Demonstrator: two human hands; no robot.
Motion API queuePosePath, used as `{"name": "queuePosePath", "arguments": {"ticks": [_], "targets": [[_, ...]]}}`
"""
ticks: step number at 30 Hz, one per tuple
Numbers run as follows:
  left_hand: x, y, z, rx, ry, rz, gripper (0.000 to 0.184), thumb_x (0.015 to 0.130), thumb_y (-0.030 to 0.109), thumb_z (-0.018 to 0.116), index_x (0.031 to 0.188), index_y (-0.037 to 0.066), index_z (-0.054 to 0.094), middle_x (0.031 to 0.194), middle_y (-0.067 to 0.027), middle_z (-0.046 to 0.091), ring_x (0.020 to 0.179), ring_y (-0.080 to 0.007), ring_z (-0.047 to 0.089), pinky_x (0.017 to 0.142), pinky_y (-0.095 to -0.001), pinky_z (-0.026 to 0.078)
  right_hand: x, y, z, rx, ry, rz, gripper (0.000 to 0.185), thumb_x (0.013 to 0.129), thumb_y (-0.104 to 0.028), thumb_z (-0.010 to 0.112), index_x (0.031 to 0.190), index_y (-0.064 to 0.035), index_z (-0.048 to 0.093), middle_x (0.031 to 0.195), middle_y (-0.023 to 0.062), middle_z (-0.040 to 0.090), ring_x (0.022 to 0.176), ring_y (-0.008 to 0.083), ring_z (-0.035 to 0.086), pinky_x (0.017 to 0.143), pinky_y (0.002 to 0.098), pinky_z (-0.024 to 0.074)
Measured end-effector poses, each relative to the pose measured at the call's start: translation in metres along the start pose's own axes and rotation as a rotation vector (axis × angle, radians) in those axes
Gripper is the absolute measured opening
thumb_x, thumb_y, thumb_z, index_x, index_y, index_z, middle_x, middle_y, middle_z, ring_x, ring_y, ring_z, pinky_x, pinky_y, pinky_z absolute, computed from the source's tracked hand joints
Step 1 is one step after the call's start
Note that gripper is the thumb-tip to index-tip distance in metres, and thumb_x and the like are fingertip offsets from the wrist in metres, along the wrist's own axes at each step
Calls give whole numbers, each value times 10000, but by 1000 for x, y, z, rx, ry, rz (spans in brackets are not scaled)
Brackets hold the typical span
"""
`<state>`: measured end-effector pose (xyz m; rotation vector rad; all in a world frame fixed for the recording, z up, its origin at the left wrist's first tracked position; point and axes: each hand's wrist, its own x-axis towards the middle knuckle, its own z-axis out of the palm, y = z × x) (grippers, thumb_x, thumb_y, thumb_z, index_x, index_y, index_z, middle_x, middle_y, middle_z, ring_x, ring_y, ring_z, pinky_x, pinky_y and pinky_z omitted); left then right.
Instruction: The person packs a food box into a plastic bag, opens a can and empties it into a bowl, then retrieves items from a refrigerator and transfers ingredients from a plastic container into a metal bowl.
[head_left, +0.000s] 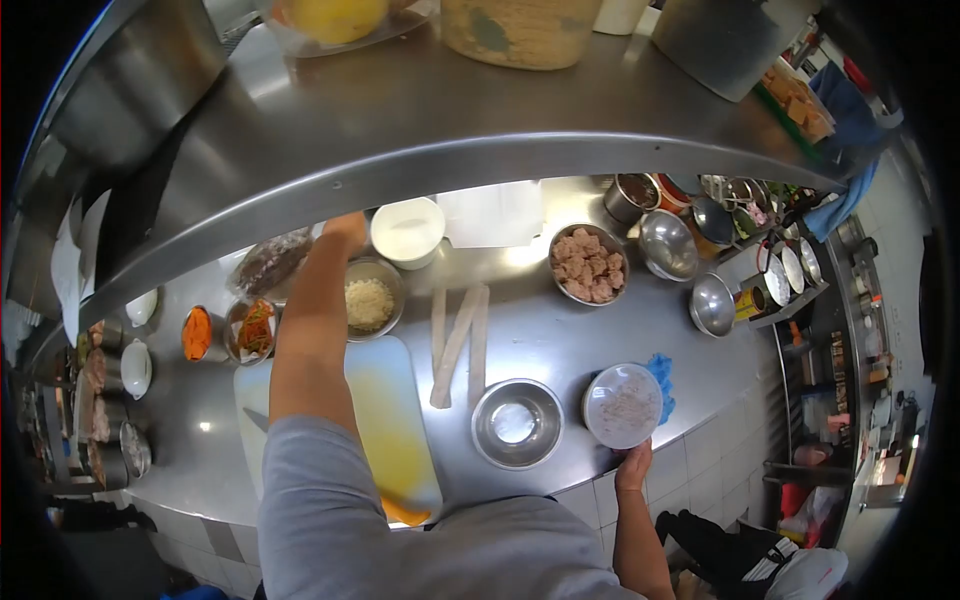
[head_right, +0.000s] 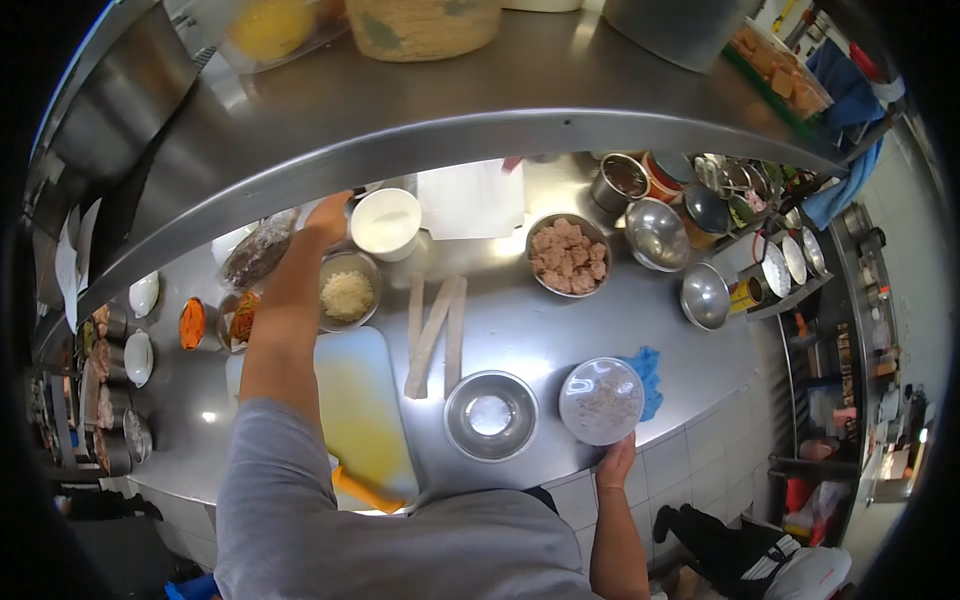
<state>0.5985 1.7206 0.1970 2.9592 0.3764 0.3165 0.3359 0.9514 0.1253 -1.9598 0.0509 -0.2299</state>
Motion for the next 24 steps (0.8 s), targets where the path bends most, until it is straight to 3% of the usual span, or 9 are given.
{"name": "queuePosePath", "arguments": {"ticks": [3, 6, 9, 10, 14, 18, 20, 22, 24], "targets": [[-4, 24, -17, -25, -57, -98, 342, 983, 125, 544, 1305, 94, 654, 1385, -196, 641, 1299, -381, 595, 1085, -475, 480, 0, -4, -3, -101, 36, -74, 635, 1125, -524, 367, 1315, 43, 581, 1046, 97, 668, 857, 176, 664, 746, 287, 528], [-33, 69, -62, 44, -71, -81, 273, 1008, 240, 504, 1168, 135, 699, 1209, -162, 699, 1198, -359, 649, 998, -490, 522, 0, -27, -6, -3, -103, 119, 620, 1129, -493, 371, 1328, 55, 581, 1138, 125, 661, 961, 212, 658, 830, 320, 530], [-50, 72, -72, 150, -283, -68, 325, 1037, 248, 458, 1172, 131, 729, 1283, -133, 705, 1210, -371, 652, 987, -485, 535, 5, -46, 3, -71, -53, -59, 610, 1129, -476, 386, 1309, 66, 598, 1192, 142, 651, 1045, 238, 639, 887, 349, 523], [-60, 65, -64, 163, -191, -3, 234, 986, 217, 560, 1079, 112, 748, 1149, -138, 740, 1126, -364, 685, 938, -489, 550, 6, -51, 4, -75, -38, -70, 607, 1131, -470, 383, 1299, 68, 605, 1196, 145, 652, 1046, 240, 639, 887, 351, 524], [-84, 52, -78, 95, -219, 87, 215, 878, 184, 759, 1066, 83, 737, 1040, -186, 740, 1058, -376, 704, 908, -484, 554, 4, -41, 3, -25, -20, -62, 591, 1137, -449, 378, 1290, 71, 613, 1199, 147, 653, 1055, 241, 637, 891, 346, 521], [-138, 101, -142, -39, 44, 162, 190, 903, 202, 748, 992, 35, 728, 999, -198, 742, 992, -393, 713, 862, -487, 555, 8, -37, -5, 34, -81, 15, 536, 1117, -397, 415, 1257, 66, 645, 1260, 202, 650, 1187, 340, 621, 1038, 409, 463], [-177, 145, -170, -313, 57, -154, 246, 909, 213, 754, 1030, 0, 727, 937, -205, 736, 891, -378, 724, 808, -460, 557, 6, -40, -4, 41, -83, -17, 524, 1116, -392, 428, 1239, 68, 648, 1216, 187, 649, 1156, 326, 627, 1005, 395, 478], [-218, 155, -159, -468, -15, -187, 345, 917, 224, 760, 1177, 3, 709, 834, -167, 719, 786, -310, 714, 748, -420, 554, 13, -49, 1, 14, -42, -82, 516, 1115, -388, 434, 1232, 65, 652, 1205, 180, 648, 1134, 318, 631, 989, 391, 485], [-259, 187, -149, -535, -152, -329, 437, 920, 248, 776, 1281, 20, 678, 879, -137, 715, 808, -242, 693, 719, -387, 549, 7, -55, 0, -25, 0, -126, 507, 1115, -385, 441, 1224, 61, 656, 1195, 172, 646, 1112, 311, 635, 973, 387, 492]]}}
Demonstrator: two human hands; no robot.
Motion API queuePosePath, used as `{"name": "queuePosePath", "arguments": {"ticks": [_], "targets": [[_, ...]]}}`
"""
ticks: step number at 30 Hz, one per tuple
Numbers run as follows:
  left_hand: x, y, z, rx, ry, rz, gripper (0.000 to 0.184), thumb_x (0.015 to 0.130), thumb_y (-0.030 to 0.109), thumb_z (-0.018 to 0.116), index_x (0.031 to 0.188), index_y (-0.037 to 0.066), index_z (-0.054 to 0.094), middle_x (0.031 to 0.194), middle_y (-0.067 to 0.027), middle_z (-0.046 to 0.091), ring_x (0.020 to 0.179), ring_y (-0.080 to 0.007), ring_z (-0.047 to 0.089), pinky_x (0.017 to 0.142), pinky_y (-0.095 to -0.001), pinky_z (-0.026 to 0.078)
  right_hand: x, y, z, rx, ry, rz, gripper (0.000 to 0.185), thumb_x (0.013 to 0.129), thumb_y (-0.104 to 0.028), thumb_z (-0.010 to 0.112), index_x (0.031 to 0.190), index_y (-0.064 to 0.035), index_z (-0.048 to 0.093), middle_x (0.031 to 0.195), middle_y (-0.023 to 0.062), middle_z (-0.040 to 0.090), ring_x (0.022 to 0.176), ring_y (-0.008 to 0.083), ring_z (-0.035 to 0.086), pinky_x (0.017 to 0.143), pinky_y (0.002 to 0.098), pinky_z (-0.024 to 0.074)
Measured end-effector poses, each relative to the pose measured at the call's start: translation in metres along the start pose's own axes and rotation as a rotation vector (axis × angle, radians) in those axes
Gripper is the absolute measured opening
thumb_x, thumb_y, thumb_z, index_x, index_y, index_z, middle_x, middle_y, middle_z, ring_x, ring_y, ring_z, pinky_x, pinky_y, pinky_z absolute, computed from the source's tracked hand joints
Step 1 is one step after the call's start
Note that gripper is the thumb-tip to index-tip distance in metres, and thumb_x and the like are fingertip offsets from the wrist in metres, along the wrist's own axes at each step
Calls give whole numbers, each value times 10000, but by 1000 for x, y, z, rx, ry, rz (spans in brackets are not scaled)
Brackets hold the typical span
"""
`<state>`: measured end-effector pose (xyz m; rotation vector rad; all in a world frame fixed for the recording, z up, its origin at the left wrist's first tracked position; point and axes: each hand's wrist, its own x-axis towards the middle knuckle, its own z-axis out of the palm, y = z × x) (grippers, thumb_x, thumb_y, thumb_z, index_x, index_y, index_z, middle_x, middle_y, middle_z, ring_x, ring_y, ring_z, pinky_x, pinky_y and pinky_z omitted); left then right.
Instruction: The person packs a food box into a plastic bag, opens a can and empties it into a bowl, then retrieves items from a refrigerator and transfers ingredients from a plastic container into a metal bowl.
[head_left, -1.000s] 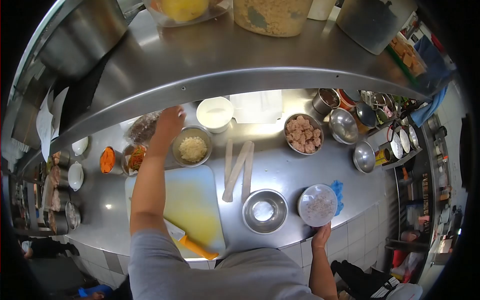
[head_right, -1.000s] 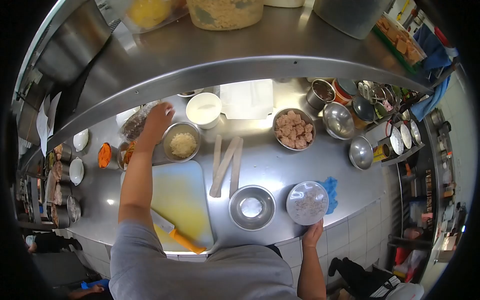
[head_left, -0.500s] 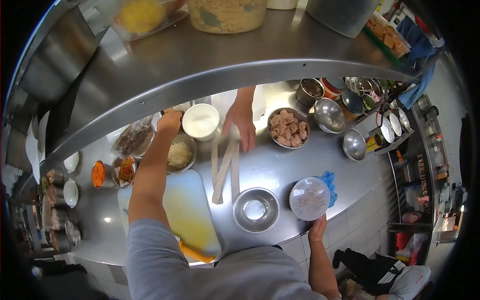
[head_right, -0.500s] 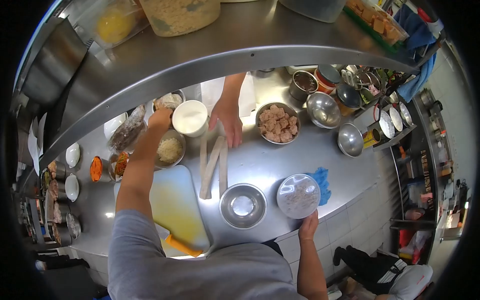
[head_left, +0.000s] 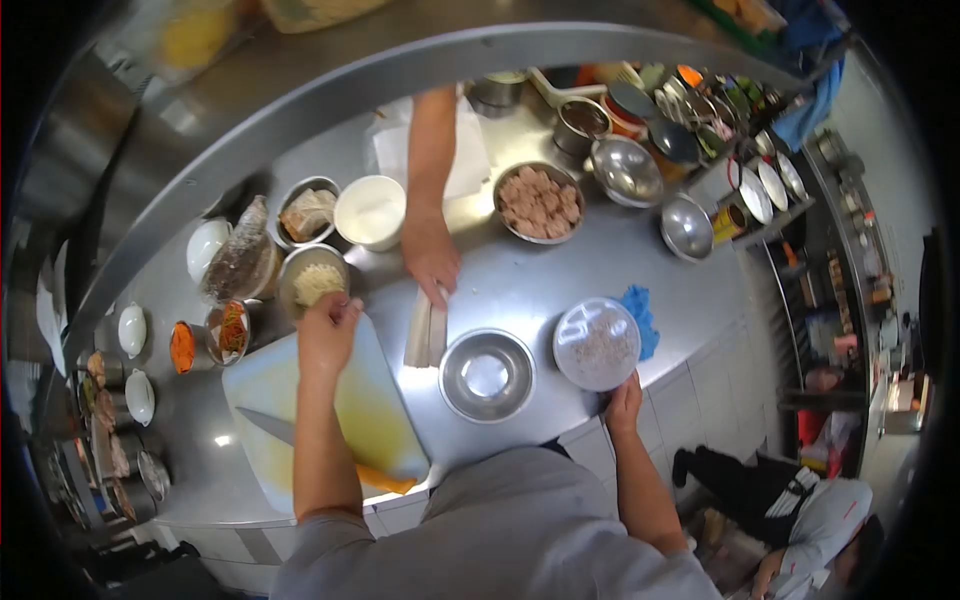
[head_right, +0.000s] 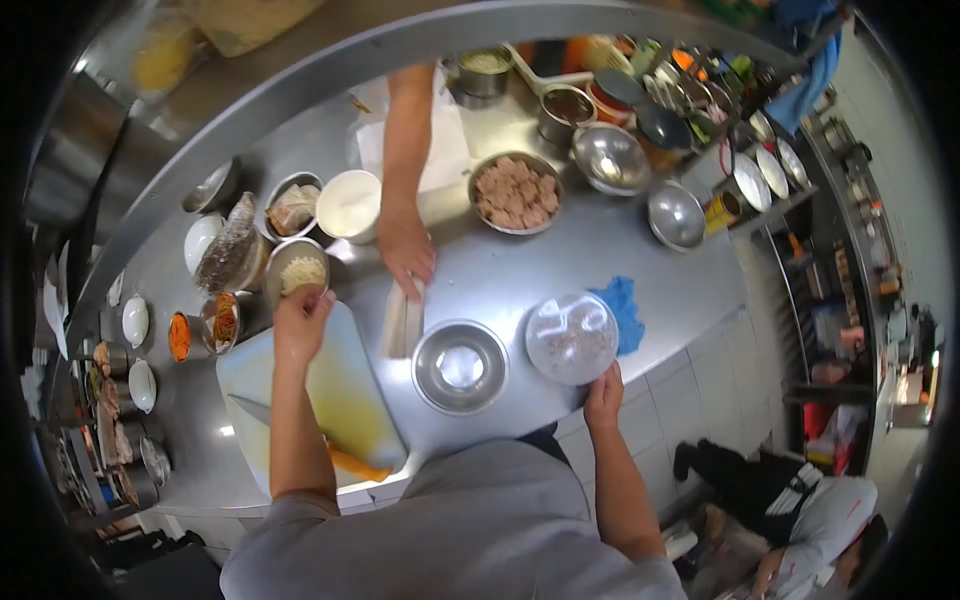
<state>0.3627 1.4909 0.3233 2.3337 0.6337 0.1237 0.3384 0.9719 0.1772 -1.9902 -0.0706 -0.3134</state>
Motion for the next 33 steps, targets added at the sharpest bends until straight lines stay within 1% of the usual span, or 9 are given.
{"name": "queuePosePath", "arguments": {"ticks": [7, 10, 13, 15, 19, 23, 25, 28, 33], "targets": [[-83, 51, 79, -195, -39, 92, 554, 887, 332, 827, 1305, 8, 658, 1129, -163, 705, 927, -249, 672, 771, -369, 561, 0, 20, -10, 84, -143, 84, 456, 1115, -352, 473, 1245, 42, 660, 1150, 127, 621, 950, 201, 673, 725, 282, 554], [-93, 63, 99, 187, -191, 406, 564, 930, 407, 749, 1282, -10, 608, 1175, -245, 699, 1087, -433, 678, 948, -517, 550, 2, 18, -8, 159, -143, 113, 557, 1126, -444, 438, 1296, 55, 619, 1214, 100, 582, 862, 170, 687, 709, 274, 591], [-85, 73, 109, 315, -469, 114, 441, 963, 313, 704, 1246, -8, 598, 1129, -263, 713, 1086, -453, 679, 952, -533, 542, 4, 13, -10, 188, -124, 109, 403, 1121, -297, 489, 1251, 49, 650, 1221, 130, 589, 929, 178, 684, 699, 266, 598], [-81, 62, 116, 341, -476, 152, 358, 977, 237, 663, 1237, -2, 602, 1085, -276, 722, 1073, -473, 677, 955, -556, 534, 7, 8, -10, 224, -120, 134, 381, 1114, -288, 510, 1236, 45, 650, 1217, 126, 591, 926, 173, 680, 722, 273, 598], [-75, 55, 115, 255, -380, 183, 391, 953, 169, 682, 1292, -6, 595, 1170, -266, 696, 1103, -455, 664, 968, -532, 532, 0, 5, -13, 520, -36, 419, 297, 1073, -237, 602, 1197, 28, 651, 1218, 108, 601, 904, 158, 661, 806, 297, 588], [-60, 67, 117, 251, -68, 483, 553, 919, 185, 745, 1405, -9, 565, 1289, -248, 648, 1169, -413, 645, 1008, -496, 518, 35, -36, -19, -26, 215, 272, 269, 1008, -186, 690, 1200, 1, 665, 1121, 80, 665, 896, 140, 638, 804, 298, 552], [-60, 89, 129, 55, -269, 423, 629, 900, 225, 777, 1435, -11, 546, 1321, -243, 635, 1204, -402, 629, 1039, -483, 503, 65, -62, -20, 24, 142, 397, 275, 975, -164, 712, 1189, 5, 677, 1058, 116, 692, 905, 190, 655, 802, 334, 545], [-75, 136, 155, -218, -589, 397, 811, 827, 322, 860, 1477, -20, 515, 1412, -239, 583, 1300, -382, 572, 1114, -451, 460, 105, -86, -20, -319, -80, 258, 284, 930, -144, 734, 1164, 11, 693, 1035, 166, 700, 941, 277, 677, 834, 378, 547], [-89, 164, 209, -205, -438, 613, 874, 789, 366, 884, 1485, -12, 514, 1373, -248, 590, 1306, -389, 558, 1118, -450, 457, 150, -82, -6, -425, -603, 70, 344, 873, -214, 779, 1137, -3, 714, 1077, 205, 717, 1047, 376, 687, 925, 460, 547]]}}
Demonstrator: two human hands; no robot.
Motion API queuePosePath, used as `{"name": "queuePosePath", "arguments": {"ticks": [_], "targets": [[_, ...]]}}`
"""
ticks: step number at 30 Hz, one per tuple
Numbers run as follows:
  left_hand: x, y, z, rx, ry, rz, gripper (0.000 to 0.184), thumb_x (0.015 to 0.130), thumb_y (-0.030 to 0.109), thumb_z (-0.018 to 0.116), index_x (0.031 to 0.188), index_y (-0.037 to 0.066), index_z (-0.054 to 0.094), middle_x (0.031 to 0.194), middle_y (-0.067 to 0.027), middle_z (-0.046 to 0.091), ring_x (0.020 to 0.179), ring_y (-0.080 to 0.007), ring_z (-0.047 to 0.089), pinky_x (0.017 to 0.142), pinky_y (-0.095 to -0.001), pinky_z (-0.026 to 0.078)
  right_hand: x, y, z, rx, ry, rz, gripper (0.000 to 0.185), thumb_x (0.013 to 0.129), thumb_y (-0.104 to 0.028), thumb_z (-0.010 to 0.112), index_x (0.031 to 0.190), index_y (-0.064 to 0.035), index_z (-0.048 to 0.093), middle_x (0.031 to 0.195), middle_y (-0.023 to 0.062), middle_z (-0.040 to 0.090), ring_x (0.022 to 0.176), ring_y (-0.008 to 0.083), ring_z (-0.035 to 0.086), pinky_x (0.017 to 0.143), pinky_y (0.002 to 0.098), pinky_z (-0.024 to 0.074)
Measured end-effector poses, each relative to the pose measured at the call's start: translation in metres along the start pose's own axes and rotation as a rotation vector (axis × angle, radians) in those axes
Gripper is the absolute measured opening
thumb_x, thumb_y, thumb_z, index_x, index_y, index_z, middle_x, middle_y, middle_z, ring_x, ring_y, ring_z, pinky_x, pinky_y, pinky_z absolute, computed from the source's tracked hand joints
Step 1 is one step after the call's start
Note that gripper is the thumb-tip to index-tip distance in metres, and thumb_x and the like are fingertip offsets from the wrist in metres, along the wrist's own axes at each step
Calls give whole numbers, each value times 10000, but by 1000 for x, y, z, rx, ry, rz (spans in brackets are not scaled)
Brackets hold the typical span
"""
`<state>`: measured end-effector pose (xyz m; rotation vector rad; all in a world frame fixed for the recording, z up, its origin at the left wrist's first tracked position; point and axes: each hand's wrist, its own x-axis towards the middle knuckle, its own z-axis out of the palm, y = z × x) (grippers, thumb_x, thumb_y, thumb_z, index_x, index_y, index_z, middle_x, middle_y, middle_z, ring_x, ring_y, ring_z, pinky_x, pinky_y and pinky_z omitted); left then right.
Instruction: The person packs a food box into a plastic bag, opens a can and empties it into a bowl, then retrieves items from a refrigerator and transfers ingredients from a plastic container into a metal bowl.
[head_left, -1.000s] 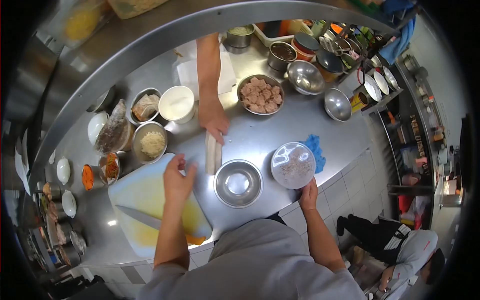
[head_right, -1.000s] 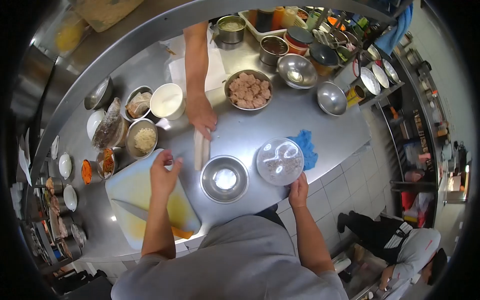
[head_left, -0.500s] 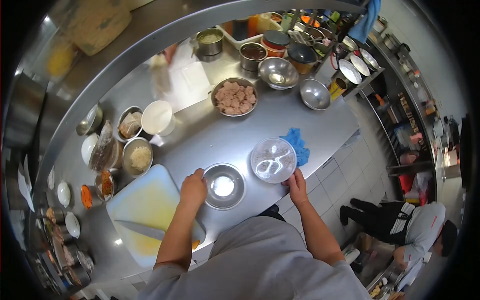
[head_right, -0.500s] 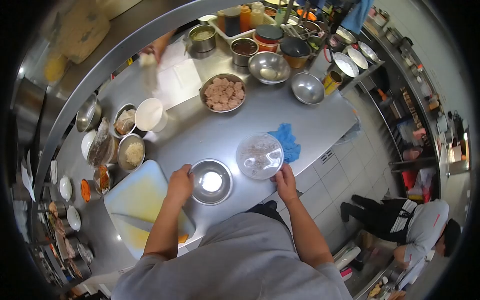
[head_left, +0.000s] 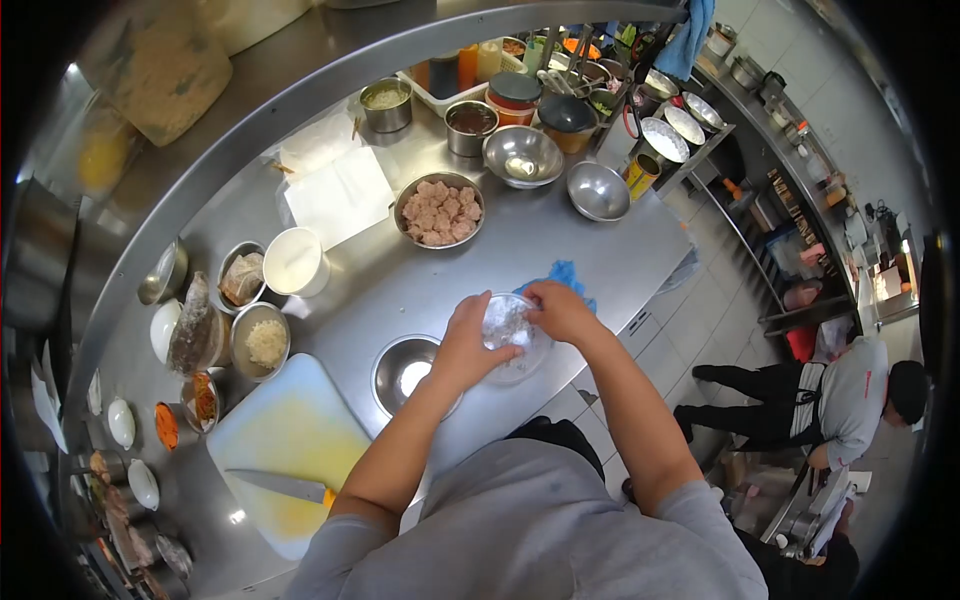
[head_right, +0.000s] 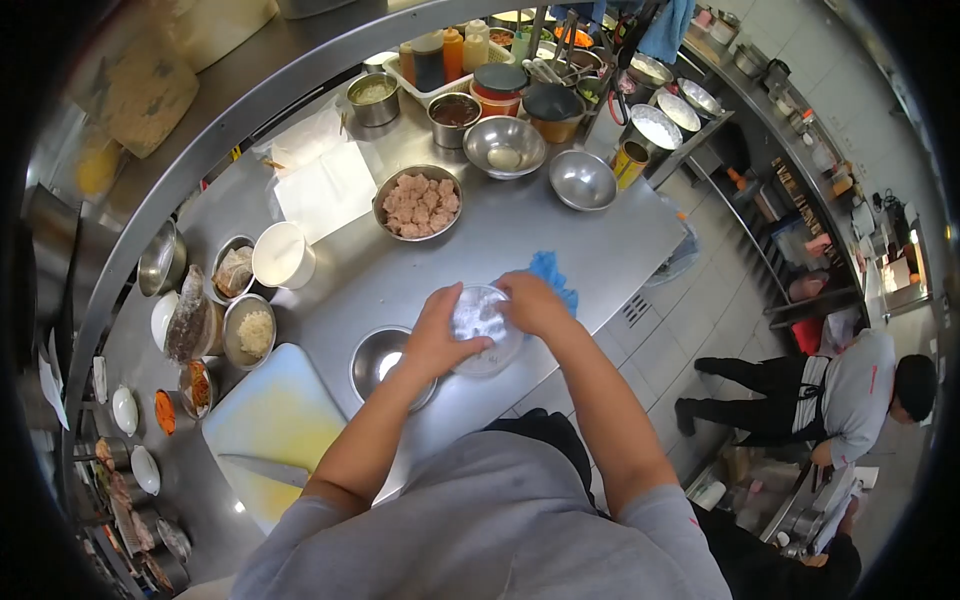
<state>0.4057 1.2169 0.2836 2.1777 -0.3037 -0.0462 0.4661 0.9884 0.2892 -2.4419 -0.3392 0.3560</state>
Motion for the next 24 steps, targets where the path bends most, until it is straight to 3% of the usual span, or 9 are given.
{"name": "queuePosePath", "arguments": {"ticks": [2, 4, 6, 8, 9, 11, 13, 16, 24], "targets": [[4, 4, 6, 52, 22, 10, 877, 781, 372, 887, 1480, -9, 518, 1343, -247, 597, 1287, -390, 567, 1098, -457, 470, 12, -6, 8, -88, -60, 19, 378, 828, -236, 820, 1113, -14, 709, 1065, 200, 722, 1032, 373, 690, 902, 451, 550], [4, 7, 3, 144, 10, -166, 756, 775, 374, 896, 1380, 17, 616, 1241, -207, 626, 1203, -352, 611, 1000, -465, 507, 26, -5, 15, -158, -167, 4, 458, 753, -321, 883, 1069, -39, 707, 1076, 201, 730, 1037, 382, 692, 899, 449, 552], [9, -7, 3, 167, 62, -182, 520, 823, 346, 866, 1172, 2, 691, 1112, -205, 654, 1051, -350, 658, 895, -471, 523, 35, -17, 28, -204, -233, -86, 474, 758, -345, 882, 1076, -38, 710, 1073, 201, 733, 1035, 382, 692, 898, 447, 551], [18, -17, 11, 69, 116, -248, 423, 852, 317, 837, 1082, -7, 691, 1071, -215, 658, 1032, -380, 651, 895, -474, 519, 43, -14, 23, -246, -268, -176, 498, 761, -380, 881, 1078, -37, 710, 1077, 202, 734, 1033, 382, 693, 894, 446, 550], [19, -14, 11, -35, 142, -314, 343, 881, 288, 808, 993, -15, 692, 1029, -225, 663, 1013, -409, 645, 896, -477, 514, 46, -15, 17, -214, -385, -75, 542, 757, -437, 879, 1076, -33, 709, 1066, 205, 732, 1015, 379, 696, 877, 445, 550], [16, 0, 17, 22, 214, -326, 326, 895, 276, 795, 973, -15, 670, 1011, -228, 663, 983, -411, 644, 874, -481, 511, 47, -8, 6, -187, -491, -13, 589, 754, -493, 877, 1074, -28, 709, 1056, 207, 731, 998, 376, 699, 860, 443, 550], [14, 14, 29, 75, 298, -345, 313, 910, 265, 782, 954, -15, 648, 992, -230, 663, 953, -413, 644, 853, -485, 507, 37, 22, 11, 10, -352, 13, 711, 759, -593, 846, 1038, 44, 702, 1034, 259, 725, 957, 419, 700, 850, 485, 553], [5, 25, 58, 145, 449, -439, 324, 921, 264, 773, 968, -24, 631, 975, -240, 659, 942, -421, 634, 844, -484, 502, 24, 46, 18, 3, -228, -45, 716, 718, -632, 874, 1016, -5, 697, 994, 209, 710, 938, 357, 701, 815, 447, 549], [-28, 48, 119, 234, 830, -615, 351, 930, 283, 769, 965, -32, 617, 962, -254, 650, 936, -427, 632, 841, -478, 500, 5, 54, 9, -59, -237, -211, 686, 750, -535, 894, 1072, 20, 650, 1076, 224, 698, 1029, 399, 675, 905, 459, 536]]}}
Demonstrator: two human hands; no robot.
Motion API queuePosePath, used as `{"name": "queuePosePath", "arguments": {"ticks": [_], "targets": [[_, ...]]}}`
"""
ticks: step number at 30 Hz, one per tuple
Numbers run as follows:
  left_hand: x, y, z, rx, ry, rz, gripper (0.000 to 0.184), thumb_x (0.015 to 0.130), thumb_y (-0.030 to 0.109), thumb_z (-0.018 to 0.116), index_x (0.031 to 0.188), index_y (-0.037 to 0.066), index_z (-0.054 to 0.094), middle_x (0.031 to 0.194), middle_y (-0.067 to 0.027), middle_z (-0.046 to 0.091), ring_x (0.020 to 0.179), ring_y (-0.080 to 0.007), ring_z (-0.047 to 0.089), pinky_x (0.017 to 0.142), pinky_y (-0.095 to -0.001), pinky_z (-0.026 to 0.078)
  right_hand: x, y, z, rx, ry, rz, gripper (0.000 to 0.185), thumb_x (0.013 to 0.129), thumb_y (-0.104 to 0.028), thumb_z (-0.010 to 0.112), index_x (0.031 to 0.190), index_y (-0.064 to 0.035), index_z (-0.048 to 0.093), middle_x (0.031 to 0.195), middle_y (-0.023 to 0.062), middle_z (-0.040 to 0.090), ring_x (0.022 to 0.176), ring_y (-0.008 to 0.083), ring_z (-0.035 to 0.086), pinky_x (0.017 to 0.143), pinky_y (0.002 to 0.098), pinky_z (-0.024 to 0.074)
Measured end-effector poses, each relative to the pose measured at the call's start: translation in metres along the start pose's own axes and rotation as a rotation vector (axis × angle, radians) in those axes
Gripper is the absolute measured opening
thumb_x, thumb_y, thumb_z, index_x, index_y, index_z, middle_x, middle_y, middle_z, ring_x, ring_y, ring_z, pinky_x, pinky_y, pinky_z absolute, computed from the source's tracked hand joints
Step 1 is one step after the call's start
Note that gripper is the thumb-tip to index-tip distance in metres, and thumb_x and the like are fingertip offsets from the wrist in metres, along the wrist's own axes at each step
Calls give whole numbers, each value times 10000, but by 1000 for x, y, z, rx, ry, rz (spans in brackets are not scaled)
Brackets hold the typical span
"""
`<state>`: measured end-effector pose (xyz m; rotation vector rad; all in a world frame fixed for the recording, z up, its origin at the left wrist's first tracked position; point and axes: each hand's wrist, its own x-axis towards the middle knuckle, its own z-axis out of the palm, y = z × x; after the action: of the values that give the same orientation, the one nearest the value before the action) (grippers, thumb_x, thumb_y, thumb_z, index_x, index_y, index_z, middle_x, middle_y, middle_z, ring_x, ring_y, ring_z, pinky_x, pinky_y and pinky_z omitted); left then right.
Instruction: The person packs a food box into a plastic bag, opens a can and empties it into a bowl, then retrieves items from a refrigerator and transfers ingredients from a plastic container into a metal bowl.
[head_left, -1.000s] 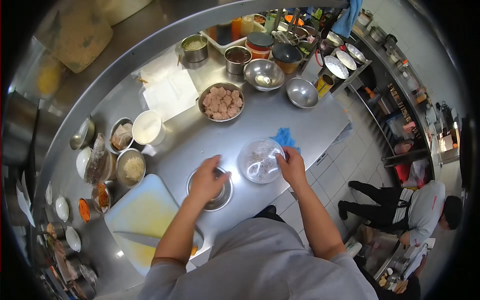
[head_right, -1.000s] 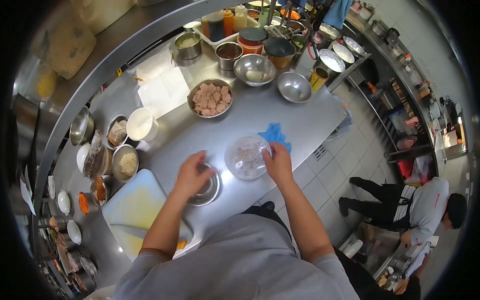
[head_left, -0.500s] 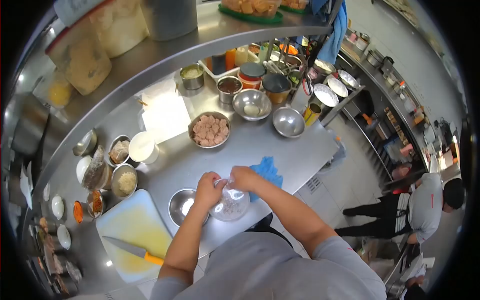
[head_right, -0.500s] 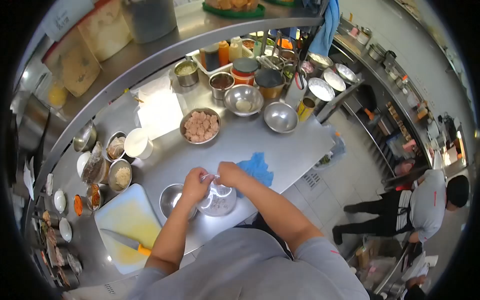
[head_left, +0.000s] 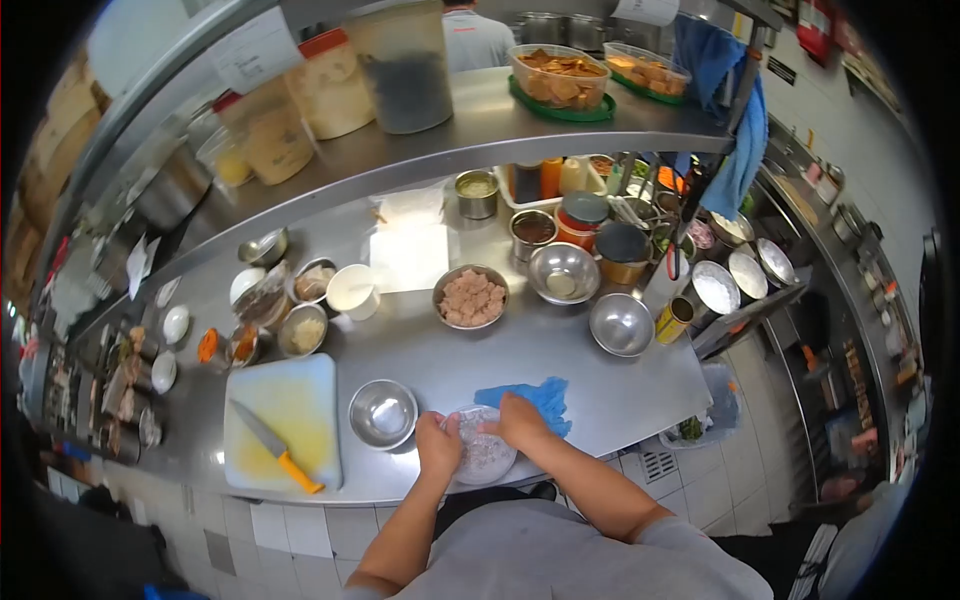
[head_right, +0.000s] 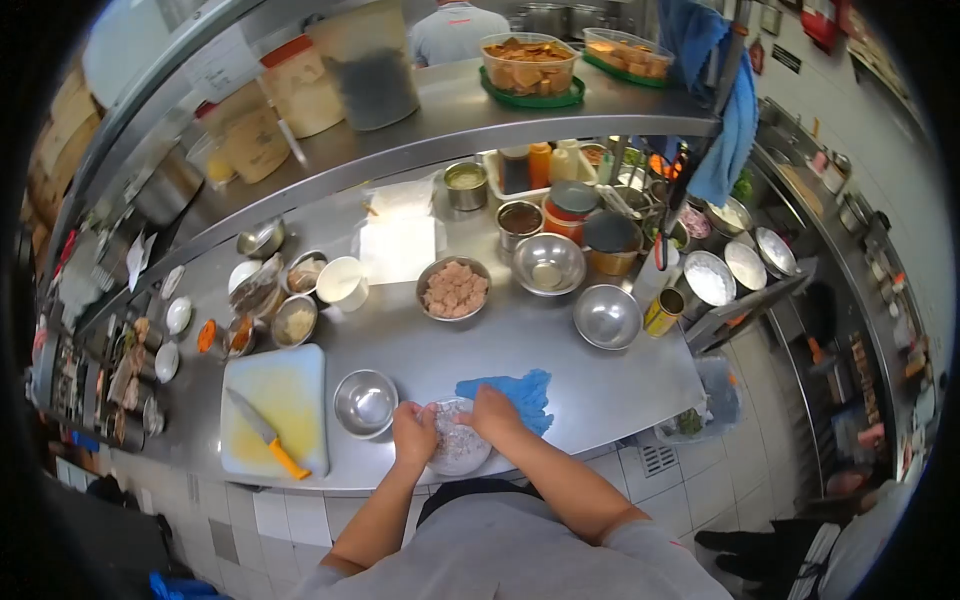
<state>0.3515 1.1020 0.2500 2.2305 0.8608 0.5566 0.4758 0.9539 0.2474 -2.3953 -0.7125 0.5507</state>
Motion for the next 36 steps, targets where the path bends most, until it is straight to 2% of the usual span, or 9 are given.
{"name": "queuePosePath", "arguments": {"ticks": [3, 6, 13, 20, 22, 26, 28, 33, 36], "targets": [[13, 6, -28, -4, -304, -145, 316, 936, 280, 754, 971, -9, 632, 966, -240, 653, 942, -396, 641, 839, -452, 510, 3, -14, -11, -17, 5, -122, 642, 743, -432, 921, 1101, 22, 643, 1107, 236, 690, 1081, 418, 661, 939, 463, 531], [28, -7, -32, -82, -470, -28, 287, 940, 285, 745, 1004, 18, 661, 995, -208, 660, 954, -356, 649, 840, -426, 520, 14, -31, -23, -58, -102, -242, 578, 732, -327, 929, 1103, 18, 651, 1134, 246, 683, 1121, 424, 653, 953, 465, 532], [21, -19, -11, -324, -326, 200, 258, 918, 250, 777, 1044, 38, 700, 1051, -157, 666, 964, -312, 648, 856, -405, 526, 30, -60, -13, -194, -172, -317, 438, 716, -240, 903, 1037, -21, 700, 1152, 241, 691, 1118, 400, 667, 933, 461, 556], [17, -29, -10, -340, -86, -78, 272, 903, 250, 802, 991, 18, 690, 1019, -165, 673, 943, -315, 648, 863, -423, 522, 20, -70, -16, -147, 90, -176, 542, 728, -369, 919, 1055, 5, 702, 1137, 243, 715, 1079, 408, 692, 958, 467, 554], [19, -31, -10, -281, -14, -62, 284, 910, 249, 796, 984, 3, 675, 1004, -171, 674, 930, -315, 648, 861, -427, 521, 19, -53, -21, -57, -43, -35, 573, 688, -426, 943, 1001, -21, 686, 1005, 175, 717, 893, 321, 715, 789, 430, 583], [19, -73, 19, -427, 53, -318, 280, 970, 239, 746, 1049, -2, 627, 968, -131, 663, 862, -237, 632, 789, -379, 523, -9, -39, -20, 150, -187, 122, 627, 775, -522, 874, 1044, 4, 667, 1008, 195, 700, 917, 315, 689, 822, 448, 584], [22, -66, 18, -499, 31, -405, 254, 1004, 224, 714, 1094, 10, 611, 967, -90, 653, 824, -183, 614, 727, -339, 526, -10, -26, 2, 475, -27, 242, 608, 766, -411, 940, 1063, -15, 588, 885, 92, 635, 696, 161, 625, 580, 320, 549], [21, -49, 5, -1002, 108, -750, 123, 998, 123, 644, 1039, 16, 601, 1007, -99, 649, 887, -174, 611, 758, -317, 525, -34, -47, 12, 829, -21, 391, 539, 857, -277, 884, 1151, -10, 519, 876, 72, 612, 698, 142, 625, 557, 270, 532], [24, -41, 4, -1036, 138, -728, 115, 993, 82, 618, 1074, 27, 558, 969, -94, 627, 872, -154, 602, 723, -312, 519, -35, -52, 25, 889, 78, 382, 465, 887, -203, 843, 1156, -11, 516, 875, 65, 604, 701, 138, 625, 550, 275, 532]]}}
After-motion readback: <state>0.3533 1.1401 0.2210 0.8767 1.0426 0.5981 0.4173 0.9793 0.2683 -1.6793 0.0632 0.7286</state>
